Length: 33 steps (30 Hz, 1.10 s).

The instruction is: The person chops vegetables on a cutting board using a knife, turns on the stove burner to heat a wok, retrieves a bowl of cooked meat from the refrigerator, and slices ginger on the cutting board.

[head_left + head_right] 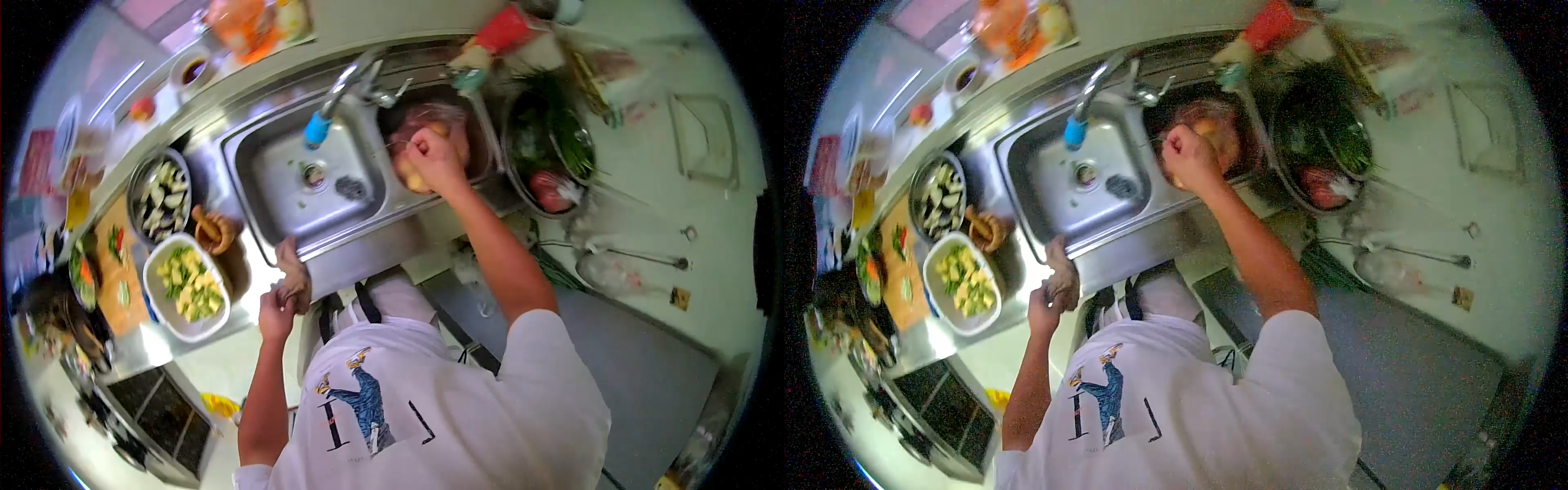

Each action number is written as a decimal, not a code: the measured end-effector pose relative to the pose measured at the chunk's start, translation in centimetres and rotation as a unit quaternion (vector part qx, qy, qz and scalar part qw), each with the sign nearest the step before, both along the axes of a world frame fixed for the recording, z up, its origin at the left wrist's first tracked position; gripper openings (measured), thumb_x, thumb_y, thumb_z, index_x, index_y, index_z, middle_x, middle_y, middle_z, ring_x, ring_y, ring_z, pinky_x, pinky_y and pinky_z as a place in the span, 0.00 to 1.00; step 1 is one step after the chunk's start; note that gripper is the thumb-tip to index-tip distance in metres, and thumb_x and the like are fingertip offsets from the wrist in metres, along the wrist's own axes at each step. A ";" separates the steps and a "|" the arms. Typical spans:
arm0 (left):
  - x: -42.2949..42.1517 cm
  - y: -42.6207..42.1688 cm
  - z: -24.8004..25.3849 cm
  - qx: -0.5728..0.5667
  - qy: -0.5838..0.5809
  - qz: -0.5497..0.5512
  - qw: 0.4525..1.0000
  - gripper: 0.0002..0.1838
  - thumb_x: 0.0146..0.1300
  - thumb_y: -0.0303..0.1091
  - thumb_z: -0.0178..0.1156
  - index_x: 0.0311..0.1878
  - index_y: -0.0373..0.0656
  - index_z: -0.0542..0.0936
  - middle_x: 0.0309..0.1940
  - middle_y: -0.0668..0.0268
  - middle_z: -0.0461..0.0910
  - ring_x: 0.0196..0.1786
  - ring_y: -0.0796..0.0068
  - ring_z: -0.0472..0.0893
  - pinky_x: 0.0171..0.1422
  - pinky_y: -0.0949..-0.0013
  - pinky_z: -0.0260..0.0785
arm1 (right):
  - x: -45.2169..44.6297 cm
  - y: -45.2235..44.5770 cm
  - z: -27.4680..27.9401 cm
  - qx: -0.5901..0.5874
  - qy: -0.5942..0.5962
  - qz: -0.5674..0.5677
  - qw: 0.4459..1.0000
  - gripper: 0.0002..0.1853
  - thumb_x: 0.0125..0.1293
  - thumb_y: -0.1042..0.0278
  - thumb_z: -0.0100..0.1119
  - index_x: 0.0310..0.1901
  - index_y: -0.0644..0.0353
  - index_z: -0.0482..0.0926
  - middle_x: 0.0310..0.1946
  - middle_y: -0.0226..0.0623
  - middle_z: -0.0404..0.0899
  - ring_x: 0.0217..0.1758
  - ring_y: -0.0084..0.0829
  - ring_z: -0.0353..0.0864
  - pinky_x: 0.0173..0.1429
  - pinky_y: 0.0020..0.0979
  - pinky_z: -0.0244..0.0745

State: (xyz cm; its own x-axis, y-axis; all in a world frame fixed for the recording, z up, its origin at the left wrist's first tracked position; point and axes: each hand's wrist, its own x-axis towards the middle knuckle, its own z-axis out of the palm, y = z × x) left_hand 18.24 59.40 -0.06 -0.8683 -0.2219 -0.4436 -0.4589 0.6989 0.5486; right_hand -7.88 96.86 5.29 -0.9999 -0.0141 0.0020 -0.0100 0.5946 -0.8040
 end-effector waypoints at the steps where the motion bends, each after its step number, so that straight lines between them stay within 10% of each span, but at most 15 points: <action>1: -0.4 0.3 0.6 0.006 0.007 -0.013 1.000 0.19 0.53 0.36 0.65 0.48 0.39 0.77 0.43 0.55 0.76 0.43 0.54 0.78 0.49 0.59 0.72 | 0.4 2.2 2.4 0.015 0.038 -0.027 0.999 0.05 0.59 0.68 0.60 0.34 0.59 0.77 0.26 0.38 0.80 0.28 0.33 0.79 0.34 0.34 0.73; 6: -0.7 0.2 -0.3 -0.044 -0.021 -0.029 0.998 0.21 0.52 0.37 0.65 0.50 0.40 0.77 0.45 0.55 0.74 0.45 0.51 0.78 0.51 0.57 0.72 | 1.8 15.5 14.4 0.087 0.011 -0.207 0.974 0.08 0.65 0.66 0.57 0.41 0.60 0.76 0.35 0.39 0.80 0.34 0.32 0.78 0.40 0.33 0.73; 10: -1.6 0.5 -1.4 -0.078 -0.091 -0.028 0.992 0.21 0.52 0.42 0.65 0.48 0.43 0.78 0.45 0.52 0.75 0.46 0.50 0.77 0.52 0.54 0.71 | 1.4 34.9 8.5 0.320 0.084 -0.255 0.909 0.08 0.65 0.66 0.55 0.42 0.57 0.80 0.32 0.36 0.81 0.32 0.30 0.79 0.37 0.30 0.74; 13: -1.9 1.6 -0.9 -0.118 -0.081 0.004 0.990 0.22 0.52 0.42 0.65 0.49 0.43 0.78 0.46 0.51 0.75 0.47 0.49 0.77 0.53 0.54 0.72 | 2.0 39.3 6.1 0.323 0.056 -0.189 0.926 0.10 0.68 0.64 0.51 0.45 0.59 0.78 0.43 0.43 0.80 0.48 0.40 0.79 0.49 0.39 0.74; 14: -2.0 2.4 0.1 -0.121 -0.071 0.017 0.990 0.22 0.52 0.42 0.64 0.49 0.43 0.77 0.46 0.51 0.75 0.48 0.49 0.77 0.53 0.54 0.72 | 2.2 36.8 8.1 0.172 0.044 -0.247 0.953 0.10 0.69 0.65 0.50 0.46 0.57 0.77 0.43 0.41 0.80 0.47 0.38 0.80 0.48 0.38 0.74; 16: -1.3 3.5 -0.5 -0.142 -0.042 0.075 0.986 0.23 0.51 0.39 0.64 0.51 0.43 0.76 0.48 0.51 0.74 0.49 0.49 0.77 0.54 0.54 0.72 | 2.4 31.0 8.8 0.234 0.034 -0.234 0.943 0.09 0.71 0.67 0.49 0.47 0.55 0.77 0.39 0.34 0.79 0.41 0.32 0.79 0.43 0.33 0.74; 21: -0.9 5.6 -0.6 -0.160 0.001 0.109 0.981 0.17 0.52 0.33 0.60 0.46 0.43 0.78 0.47 0.54 0.74 0.49 0.50 0.76 0.53 0.55 0.71 | 5.7 14.7 4.0 0.011 -0.199 0.011 0.980 0.10 0.69 0.67 0.53 0.50 0.57 0.77 0.34 0.27 0.76 0.35 0.19 0.74 0.38 0.23 0.72; 24: -1.1 6.2 -0.1 -0.133 -0.012 0.109 0.985 0.13 0.53 0.32 0.59 0.42 0.42 0.79 0.44 0.56 0.76 0.47 0.52 0.76 0.52 0.56 0.71 | 8.0 5.7 2.5 0.068 -0.269 0.202 0.939 0.22 0.58 0.62 0.62 0.55 0.57 0.75 0.40 0.43 0.80 0.42 0.40 0.80 0.48 0.37 0.75; 28: -1.0 6.2 -0.6 -0.039 0.070 0.088 0.993 0.15 0.56 0.26 0.54 0.48 0.39 0.77 0.45 0.53 0.76 0.49 0.51 0.77 0.55 0.59 0.70 | 11.8 -3.6 -2.0 0.039 -0.244 0.334 0.909 0.36 0.57 0.61 0.61 0.68 0.57 0.61 0.64 0.50 0.66 0.66 0.47 0.67 0.68 0.40 0.63; 33: -1.2 7.2 1.2 0.243 0.124 0.114 0.955 0.18 0.57 0.20 0.55 0.53 0.36 0.74 0.50 0.56 0.76 0.53 0.61 0.76 0.58 0.65 0.70 | 15.8 -13.1 -5.0 -0.026 -0.211 0.339 0.917 0.33 0.59 0.64 0.61 0.67 0.56 0.63 0.60 0.48 0.70 0.63 0.42 0.70 0.65 0.38 0.66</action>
State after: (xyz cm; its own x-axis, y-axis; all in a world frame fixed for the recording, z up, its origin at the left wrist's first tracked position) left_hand 17.03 66.62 1.12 -0.9137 -0.2383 -0.3293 -0.3825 0.2305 0.8947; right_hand 7.88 83.80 0.32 -0.6736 -0.6428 -0.3648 -0.0442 0.5277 -0.8483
